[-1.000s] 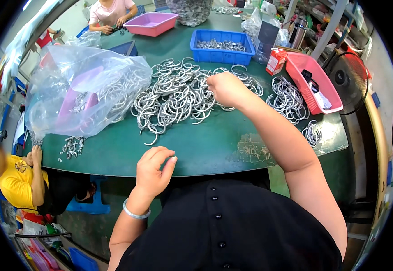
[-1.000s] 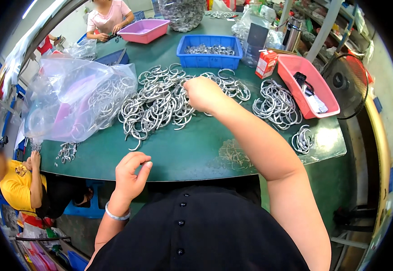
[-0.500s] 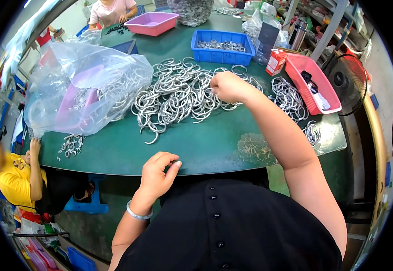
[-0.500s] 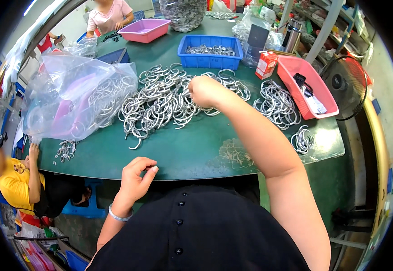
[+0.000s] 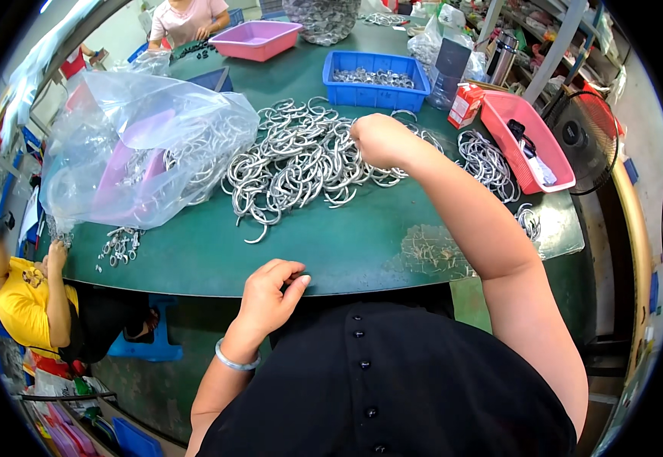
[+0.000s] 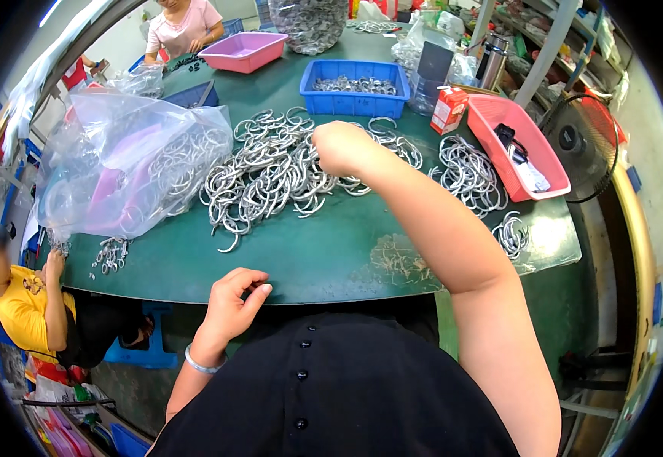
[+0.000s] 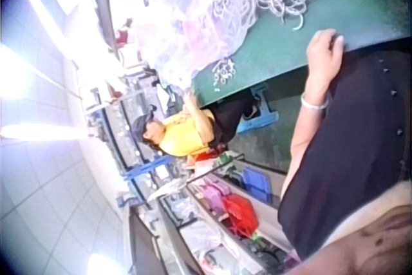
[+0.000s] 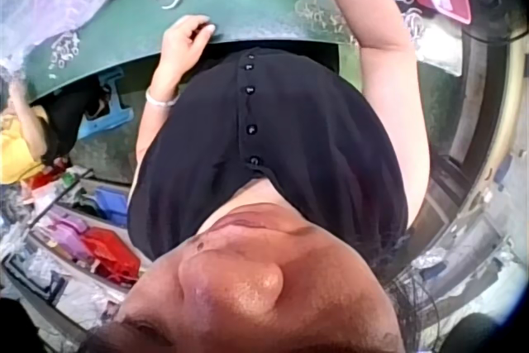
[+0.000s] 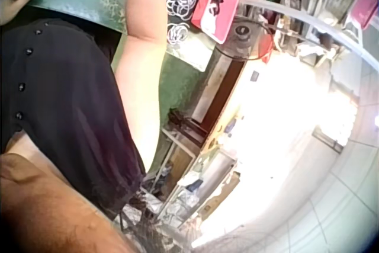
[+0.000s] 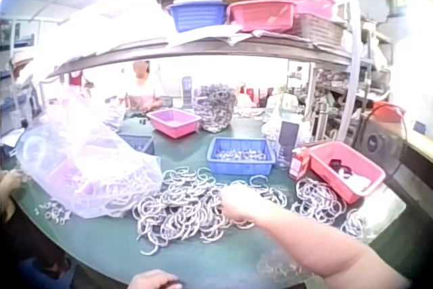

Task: The person assembles metal hoops by picking individual curved metal segments from a pile, joining them by hand, and placing the assembled hoops into a pink container.

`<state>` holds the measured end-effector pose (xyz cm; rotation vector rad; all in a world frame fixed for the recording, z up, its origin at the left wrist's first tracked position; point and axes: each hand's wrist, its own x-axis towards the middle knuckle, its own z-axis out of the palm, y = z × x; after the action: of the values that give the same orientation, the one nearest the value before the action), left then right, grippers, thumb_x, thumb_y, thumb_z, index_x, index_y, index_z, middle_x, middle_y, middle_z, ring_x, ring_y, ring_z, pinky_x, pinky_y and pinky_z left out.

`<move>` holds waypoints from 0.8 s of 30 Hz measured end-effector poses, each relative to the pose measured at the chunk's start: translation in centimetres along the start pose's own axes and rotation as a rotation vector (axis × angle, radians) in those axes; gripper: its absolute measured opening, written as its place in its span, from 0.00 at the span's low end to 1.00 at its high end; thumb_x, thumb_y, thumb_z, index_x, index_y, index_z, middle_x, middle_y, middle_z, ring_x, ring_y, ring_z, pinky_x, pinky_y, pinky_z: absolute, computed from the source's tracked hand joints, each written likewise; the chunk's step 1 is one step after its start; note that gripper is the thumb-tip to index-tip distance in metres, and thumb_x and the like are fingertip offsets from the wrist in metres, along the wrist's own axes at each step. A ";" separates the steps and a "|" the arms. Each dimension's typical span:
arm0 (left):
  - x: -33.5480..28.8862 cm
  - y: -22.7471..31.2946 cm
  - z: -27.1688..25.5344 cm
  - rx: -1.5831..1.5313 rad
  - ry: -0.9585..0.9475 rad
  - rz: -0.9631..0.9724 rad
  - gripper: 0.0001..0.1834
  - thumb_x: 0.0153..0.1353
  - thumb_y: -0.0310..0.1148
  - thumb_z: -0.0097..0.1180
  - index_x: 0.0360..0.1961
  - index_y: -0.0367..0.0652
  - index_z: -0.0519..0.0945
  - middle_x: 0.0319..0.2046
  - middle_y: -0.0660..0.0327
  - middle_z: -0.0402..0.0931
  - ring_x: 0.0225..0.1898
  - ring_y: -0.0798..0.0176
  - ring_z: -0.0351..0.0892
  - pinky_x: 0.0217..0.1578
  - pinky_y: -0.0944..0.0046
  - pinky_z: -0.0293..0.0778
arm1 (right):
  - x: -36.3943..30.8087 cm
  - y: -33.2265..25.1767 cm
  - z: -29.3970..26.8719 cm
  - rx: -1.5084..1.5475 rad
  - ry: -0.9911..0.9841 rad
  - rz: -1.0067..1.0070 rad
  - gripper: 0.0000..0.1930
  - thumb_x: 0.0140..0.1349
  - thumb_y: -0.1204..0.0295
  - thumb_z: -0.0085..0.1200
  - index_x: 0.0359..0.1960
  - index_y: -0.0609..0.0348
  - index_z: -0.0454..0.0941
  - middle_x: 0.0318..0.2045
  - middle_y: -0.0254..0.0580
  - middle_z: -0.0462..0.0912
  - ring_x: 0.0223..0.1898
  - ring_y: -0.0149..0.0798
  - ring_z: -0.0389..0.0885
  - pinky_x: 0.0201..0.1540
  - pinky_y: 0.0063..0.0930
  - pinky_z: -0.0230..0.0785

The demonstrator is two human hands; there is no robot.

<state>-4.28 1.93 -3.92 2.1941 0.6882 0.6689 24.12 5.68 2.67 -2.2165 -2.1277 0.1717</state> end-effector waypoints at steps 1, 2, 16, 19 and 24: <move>0.0 0.0 0.0 0.006 -0.002 -0.003 0.07 0.49 0.24 0.56 0.31 0.34 0.76 0.24 0.57 0.73 0.24 0.66 0.73 0.25 0.71 0.69 | -0.1 -0.3 0.0 -0.014 -0.023 0.013 0.07 0.42 0.79 0.47 0.24 0.66 0.77 0.28 0.56 0.78 0.34 0.52 0.77 0.37 0.39 0.69; 0.0 0.0 0.0 0.002 -0.001 -0.003 0.07 0.49 0.25 0.56 0.31 0.35 0.76 0.23 0.57 0.73 0.23 0.65 0.73 0.24 0.70 0.69 | -0.1 -0.2 0.1 -0.026 -0.043 0.031 0.08 0.41 0.80 0.47 0.25 0.67 0.77 0.29 0.57 0.78 0.34 0.51 0.78 0.37 0.38 0.70; 0.3 0.2 0.6 -0.057 -0.001 -0.011 0.08 0.49 0.27 0.57 0.31 0.35 0.77 0.23 0.58 0.73 0.22 0.66 0.73 0.24 0.70 0.69 | -2.2 0.2 -0.3 0.137 -0.088 -0.085 0.07 0.46 0.74 0.49 0.25 0.64 0.77 0.23 0.51 0.78 0.28 0.48 0.77 0.33 0.36 0.68; 0.7 0.8 0.7 -0.208 -0.017 -0.145 0.10 0.54 0.27 0.53 0.37 0.34 0.76 0.28 0.59 0.75 0.28 0.70 0.73 0.30 0.72 0.70 | -5.2 -1.4 0.0 0.416 0.046 -0.135 0.08 0.46 0.70 0.53 0.24 0.62 0.76 0.22 0.50 0.77 0.27 0.49 0.77 0.32 0.37 0.68; 2.1 2.1 2.4 -0.674 0.027 -0.241 0.14 0.59 0.29 0.49 0.45 0.34 0.72 0.34 0.58 0.76 0.33 0.69 0.74 0.35 0.71 0.71 | -9.3 -4.9 3.9 0.427 0.413 -0.232 0.07 0.50 0.70 0.51 0.23 0.60 0.72 0.25 0.46 0.75 0.29 0.50 0.75 0.32 0.37 0.67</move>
<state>-0.66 0.88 -3.23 1.4625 0.6140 0.6815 18.44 -3.47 -0.27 -1.5951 -1.8843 0.1263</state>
